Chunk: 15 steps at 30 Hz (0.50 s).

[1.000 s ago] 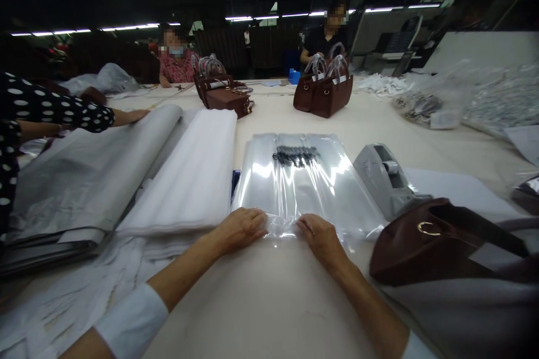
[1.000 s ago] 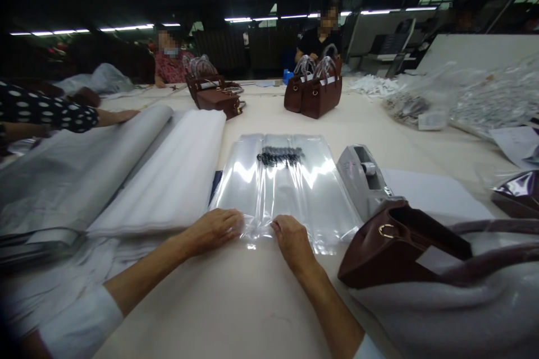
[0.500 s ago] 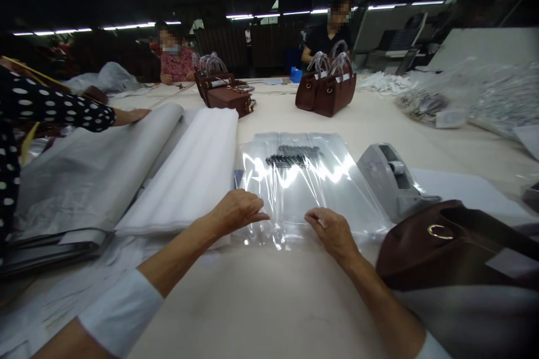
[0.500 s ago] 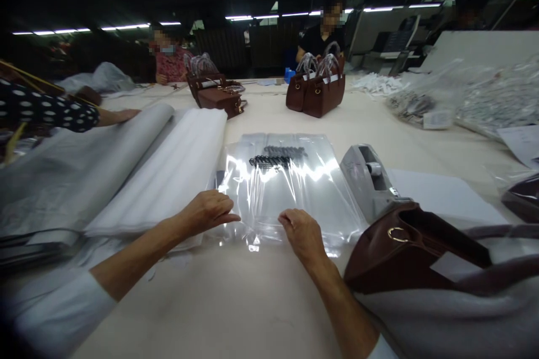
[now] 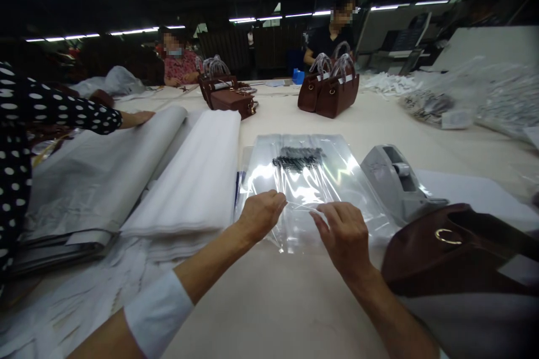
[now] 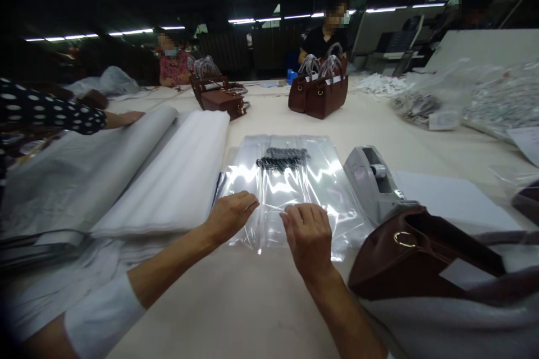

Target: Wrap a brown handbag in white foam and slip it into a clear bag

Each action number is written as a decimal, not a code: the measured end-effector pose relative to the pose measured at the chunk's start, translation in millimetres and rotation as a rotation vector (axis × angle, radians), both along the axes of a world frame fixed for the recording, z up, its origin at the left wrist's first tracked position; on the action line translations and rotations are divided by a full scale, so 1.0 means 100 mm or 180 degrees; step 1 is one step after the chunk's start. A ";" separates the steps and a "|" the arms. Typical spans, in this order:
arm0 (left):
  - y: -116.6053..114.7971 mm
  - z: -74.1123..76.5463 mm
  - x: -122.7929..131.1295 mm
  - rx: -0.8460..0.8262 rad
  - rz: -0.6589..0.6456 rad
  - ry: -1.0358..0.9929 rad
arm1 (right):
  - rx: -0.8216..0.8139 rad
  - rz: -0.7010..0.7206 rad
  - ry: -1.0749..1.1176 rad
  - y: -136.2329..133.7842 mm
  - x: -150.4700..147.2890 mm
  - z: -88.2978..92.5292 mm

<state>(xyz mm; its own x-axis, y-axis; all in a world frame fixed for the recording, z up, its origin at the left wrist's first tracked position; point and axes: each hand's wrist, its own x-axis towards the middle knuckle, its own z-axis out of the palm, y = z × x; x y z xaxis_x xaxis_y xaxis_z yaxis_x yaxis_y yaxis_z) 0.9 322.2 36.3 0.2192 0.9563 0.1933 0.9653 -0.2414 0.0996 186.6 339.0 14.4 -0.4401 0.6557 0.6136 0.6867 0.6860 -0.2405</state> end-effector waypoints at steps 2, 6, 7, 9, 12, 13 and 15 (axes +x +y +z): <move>0.03 0.00 0.04 0.0174 0.0116 -0.0144 | -0.0089 0.0308 -0.0155 -0.07 -0.10 -0.02; 0.07 0.27 0.08 0.0582 0.0193 -0.0489 | -0.0513 0.0301 -0.0605 -0.02 -0.37 -0.22; 0.08 0.39 0.08 0.0807 0.0234 -0.0680 | -0.0559 0.0217 -0.0645 0.03 -0.42 -0.27; 0.12 0.62 0.11 0.1345 0.0192 -0.1164 | -0.0644 0.0087 -0.0683 0.16 -0.53 -0.29; 0.13 0.81 0.17 0.1746 -0.0153 -0.1502 | -0.0578 -0.0186 -0.0428 0.39 -0.68 -0.18; 0.11 0.81 0.20 0.1686 -0.0303 -0.1393 | -0.0499 -0.0223 -0.0290 0.47 -0.73 -0.12; 0.04 0.76 0.24 0.1573 -0.0632 -0.1089 | -0.0303 -0.0094 -0.0021 0.59 -0.82 -0.04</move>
